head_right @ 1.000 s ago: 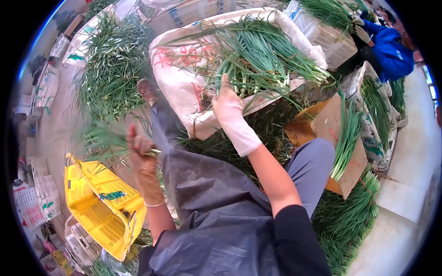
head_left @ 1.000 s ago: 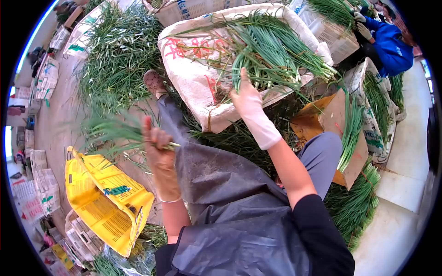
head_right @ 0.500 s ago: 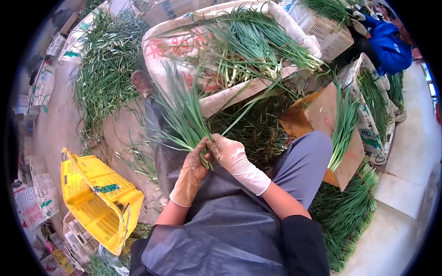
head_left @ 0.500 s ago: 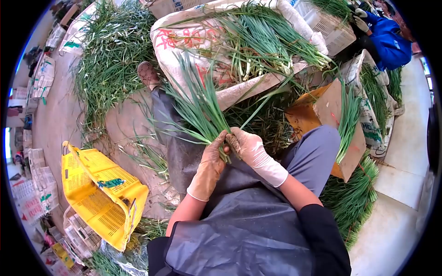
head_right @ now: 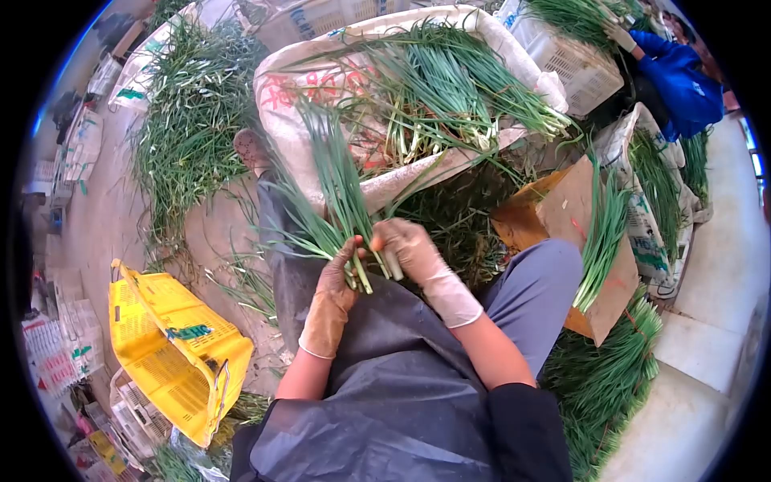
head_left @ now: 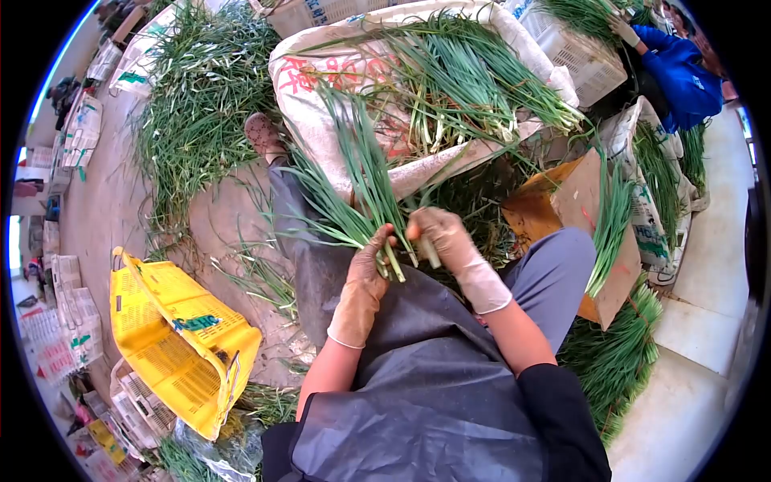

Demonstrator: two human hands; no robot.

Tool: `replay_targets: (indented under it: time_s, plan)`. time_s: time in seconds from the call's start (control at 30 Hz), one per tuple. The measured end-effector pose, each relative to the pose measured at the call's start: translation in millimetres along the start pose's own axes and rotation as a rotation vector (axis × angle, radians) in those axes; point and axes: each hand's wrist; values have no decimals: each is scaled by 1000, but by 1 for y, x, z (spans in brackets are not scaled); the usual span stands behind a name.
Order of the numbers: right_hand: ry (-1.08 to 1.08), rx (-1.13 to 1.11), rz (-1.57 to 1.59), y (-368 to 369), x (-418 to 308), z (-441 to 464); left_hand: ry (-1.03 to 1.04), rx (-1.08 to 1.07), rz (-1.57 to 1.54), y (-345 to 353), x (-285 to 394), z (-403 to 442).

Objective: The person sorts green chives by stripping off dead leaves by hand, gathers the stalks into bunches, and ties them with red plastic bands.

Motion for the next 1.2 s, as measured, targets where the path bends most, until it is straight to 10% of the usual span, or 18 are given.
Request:
replay_targets:
  time_s: [0.13, 0.23, 0.4, 0.47, 0.77, 0.83, 0.9, 1.0, 1.1, 1.2]
  plan:
    - [-33, 152, -274, -83, 15, 17, 7, -33, -23, -15, 21, 0]
    - [-142, 504, -1780, -99, 21, 3, -15, -60, -65, -17, 30, -5]
    - [-88, 58, -814, -9, 43, 8, -53, -203, -137, -22, 32, -8]
    - [315, -155, -276, 5, 82, 34, 12, -127, -35, -19, 30, -6]
    - [190, -183, -136, 11, 25, 16, 58, -64, 221, -3, 16, -16]
    - [-33, -60, -603, 13, 12, 11, 47, -56, 244, -6, 17, -11]
    - [-123, 158, -103, 11, -4, 2, -17, -72, 91, -11, 21, -8]
    - [-172, 316, -237, -16, -17, 12, 1, -144, 23, -13, 22, -13]
    - [244, -33, 42, -18, -13, 6, -54, -106, 32, 3, 16, -20]
    - [116, -116, -48, 16, 19, -12, -23, -20, 11, 5, 3, -9]
Point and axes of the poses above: each hand's wrist, its own z-axis towards the middle knuckle, its own y-axis out of the palm, x = y × z, and after that the axes turned 8 degrees about x, right-handed
